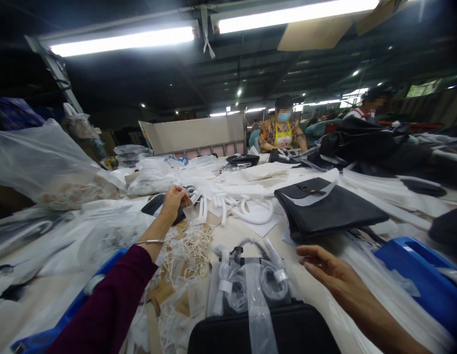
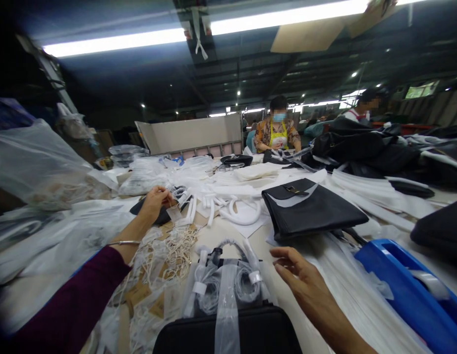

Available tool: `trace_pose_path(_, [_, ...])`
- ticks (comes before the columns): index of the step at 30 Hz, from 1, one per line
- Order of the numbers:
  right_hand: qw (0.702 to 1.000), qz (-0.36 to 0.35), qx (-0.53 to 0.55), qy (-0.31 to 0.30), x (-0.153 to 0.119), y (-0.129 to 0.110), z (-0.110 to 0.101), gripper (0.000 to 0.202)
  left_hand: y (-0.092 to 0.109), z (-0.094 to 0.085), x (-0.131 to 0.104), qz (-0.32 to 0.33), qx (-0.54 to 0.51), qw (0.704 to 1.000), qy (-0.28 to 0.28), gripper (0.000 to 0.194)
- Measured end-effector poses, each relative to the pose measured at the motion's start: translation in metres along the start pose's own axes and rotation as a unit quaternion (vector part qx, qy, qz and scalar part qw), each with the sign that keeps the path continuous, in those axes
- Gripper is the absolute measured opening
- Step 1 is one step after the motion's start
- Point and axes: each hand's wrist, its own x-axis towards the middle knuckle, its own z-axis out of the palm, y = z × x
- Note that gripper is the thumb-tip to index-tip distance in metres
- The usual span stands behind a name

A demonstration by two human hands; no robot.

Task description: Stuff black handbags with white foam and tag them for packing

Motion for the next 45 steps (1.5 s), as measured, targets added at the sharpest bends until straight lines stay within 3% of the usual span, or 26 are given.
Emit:
trace_pose_path(4, [0.992,-0.120,0.022,-0.016,0.021,-0.041,0.021,0.032,0.057,-0.001,-0.004,0.040,-0.077,0.995,-0.050,0.032])
trace_pose_path(8, [0.972,-0.220,0.077,-0.031,0.047,-0.086,0.052,0.032,0.111,0.017,-0.025,0.035,-0.100,0.975,-0.196,0.033])
trace_pose_path(11, [0.957,-0.235,0.152,-0.073,0.064,-0.107,0.071,0.038,0.140,0.036,-0.052,0.013,-0.106,0.949,-0.297,0.030])
trace_pose_path(14, [0.946,-0.216,0.190,-0.147,0.070,-0.113,0.078,0.024,0.158,0.054,-0.080,0.005,-0.102,0.928,-0.358,0.030])
trace_pose_path(16, [0.944,-0.187,0.205,-0.180,0.067,-0.110,0.073,0.021,0.166,0.062,-0.094,0.010,-0.102,0.924,-0.368,0.032])
trace_pose_path(20, [0.936,-0.143,0.247,-0.204,0.046,-0.105,0.044,0.024,0.168,0.074,-0.109,0.046,-0.137,0.934,-0.326,0.028])
trace_pose_path(24, [0.900,-0.107,0.338,-0.253,0.025,-0.115,0.008,0.025,0.163,0.088,-0.121,0.080,-0.185,0.927,-0.315,0.019])
trace_pose_path(26, [0.892,-0.091,0.370,-0.242,0.019,-0.124,-0.004,0.025,0.163,0.097,-0.130,0.101,-0.179,0.923,-0.325,0.015])
trace_pose_path(29, [0.906,-0.079,0.371,-0.188,0.012,-0.131,-0.015,0.027,0.170,0.109,-0.144,0.152,-0.150,0.920,-0.330,0.025])
trace_pose_path(32, [0.917,-0.085,0.365,-0.133,0.004,-0.128,-0.022,0.030,0.182,0.118,-0.155,0.221,-0.068,0.925,-0.301,0.036])
trace_pose_path(34, [0.921,-0.091,0.362,-0.111,-0.002,-0.123,-0.026,0.032,0.190,0.123,-0.160,0.244,0.003,0.927,-0.285,0.031])
trace_pose_path(37, [0.923,-0.093,0.362,-0.089,-0.013,-0.115,-0.033,0.033,0.199,0.129,-0.167,0.209,0.038,0.933,-0.289,0.026])
trace_pose_path(40, [0.923,-0.082,0.368,-0.070,-0.023,-0.105,-0.041,0.034,0.205,0.135,-0.175,0.157,0.030,0.930,-0.331,0.032])
trace_pose_path(45, [0.944,-0.089,0.319,-0.016,-0.029,-0.083,-0.056,0.037,0.214,0.143,-0.187,0.097,-0.053,0.906,-0.408,0.038])
